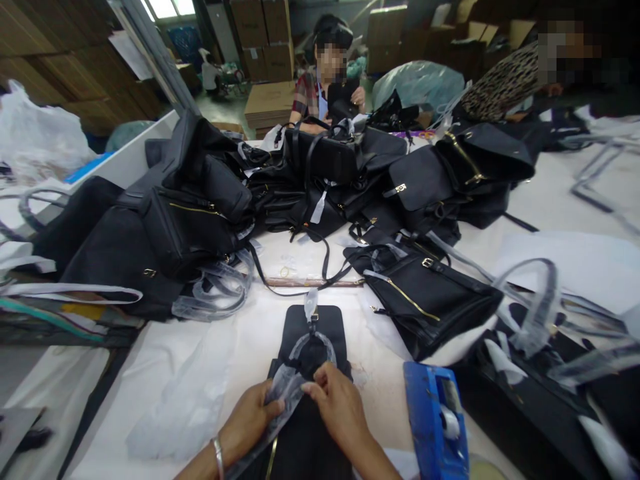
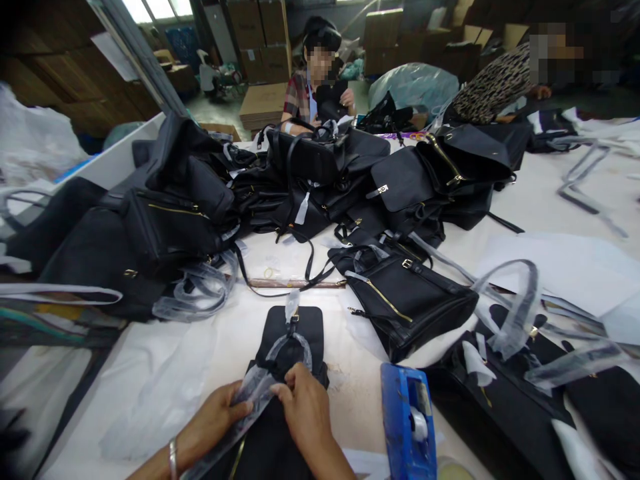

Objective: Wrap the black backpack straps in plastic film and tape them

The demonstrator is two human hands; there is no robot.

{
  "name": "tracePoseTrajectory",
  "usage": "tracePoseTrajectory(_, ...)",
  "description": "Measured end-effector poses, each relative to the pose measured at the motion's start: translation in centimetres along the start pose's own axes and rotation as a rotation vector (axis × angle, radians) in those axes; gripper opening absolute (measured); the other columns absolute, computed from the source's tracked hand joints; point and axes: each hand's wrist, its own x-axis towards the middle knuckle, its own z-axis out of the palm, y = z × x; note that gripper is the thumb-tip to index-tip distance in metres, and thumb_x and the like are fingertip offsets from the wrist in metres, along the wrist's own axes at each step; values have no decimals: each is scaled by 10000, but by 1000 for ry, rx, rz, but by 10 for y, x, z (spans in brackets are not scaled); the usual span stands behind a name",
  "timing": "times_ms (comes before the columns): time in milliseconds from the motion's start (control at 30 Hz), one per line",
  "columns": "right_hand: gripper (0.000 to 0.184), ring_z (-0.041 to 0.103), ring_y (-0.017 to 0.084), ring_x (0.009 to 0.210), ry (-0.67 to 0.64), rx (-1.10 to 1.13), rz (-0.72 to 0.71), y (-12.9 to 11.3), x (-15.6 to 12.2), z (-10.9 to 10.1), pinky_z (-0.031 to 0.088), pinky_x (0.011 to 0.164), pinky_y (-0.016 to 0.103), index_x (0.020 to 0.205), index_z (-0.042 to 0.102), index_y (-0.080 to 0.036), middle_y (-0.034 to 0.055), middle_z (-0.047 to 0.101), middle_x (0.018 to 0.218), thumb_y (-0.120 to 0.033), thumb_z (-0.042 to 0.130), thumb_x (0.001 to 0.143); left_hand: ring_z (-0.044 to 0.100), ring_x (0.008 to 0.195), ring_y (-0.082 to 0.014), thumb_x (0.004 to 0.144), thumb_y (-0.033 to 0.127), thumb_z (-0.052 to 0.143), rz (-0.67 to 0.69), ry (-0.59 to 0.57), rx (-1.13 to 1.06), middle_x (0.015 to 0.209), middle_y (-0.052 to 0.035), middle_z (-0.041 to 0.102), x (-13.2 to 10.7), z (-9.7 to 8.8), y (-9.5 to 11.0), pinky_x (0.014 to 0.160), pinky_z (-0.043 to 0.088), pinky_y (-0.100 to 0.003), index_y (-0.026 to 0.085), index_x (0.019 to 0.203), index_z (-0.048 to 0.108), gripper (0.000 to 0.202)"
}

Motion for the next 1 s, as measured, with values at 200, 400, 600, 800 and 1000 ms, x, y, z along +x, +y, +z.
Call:
tracePoseTrajectory(200,151,593,150,790,-160,-198,-235,-8,13,-10,422,714,248,907,581,-235,-18,610,873,-179,604,769,601,808,-225,700,375,667,-47,-26,-116,831,-30,691,9,2,3,753,449,-306,130,938,665,342)
tracePoseTrajectory(400,112,529,60,546,-305,-47,-234,0,23,-13,400,584,191,800,547,-215,-56,545,827,-105,538,785,530,722,-182,796,518,534,-38,192,-111,715,-1,611,19,2,1,689,406,-271,182,750,626,351)
tracePoseTrajectory(600,298,588,120,807,-254,-54,-331,-1,26,-15,414,750,223,1016,559,-258,-43,586,864,-76,533,781,443,555,-102,708,421,681,-260,-23,-460,626,17,572,34,1,9,566,323,-224,130,716,633,295)
tracePoseTrajectory(800,350,591,145,886,-243,-57,-387,0,35,-6,423,811,249,1108,572,-261,-7,620,947,-83,504,815,424,529,-84,652,416,740,-315,-74,-418,613,36,550,45,0,15,548,293,-220,135,711,614,314)
tracePoseTrajectory(1000,142,600,132,820,-244,-153,-382,1,40,-7,419,741,224,870,626,-228,-13,626,870,-128,526,851,421,510,-95,677,478,693,-277,-26,-184,561,66,490,48,-2,14,531,309,-233,148,696,572,351)
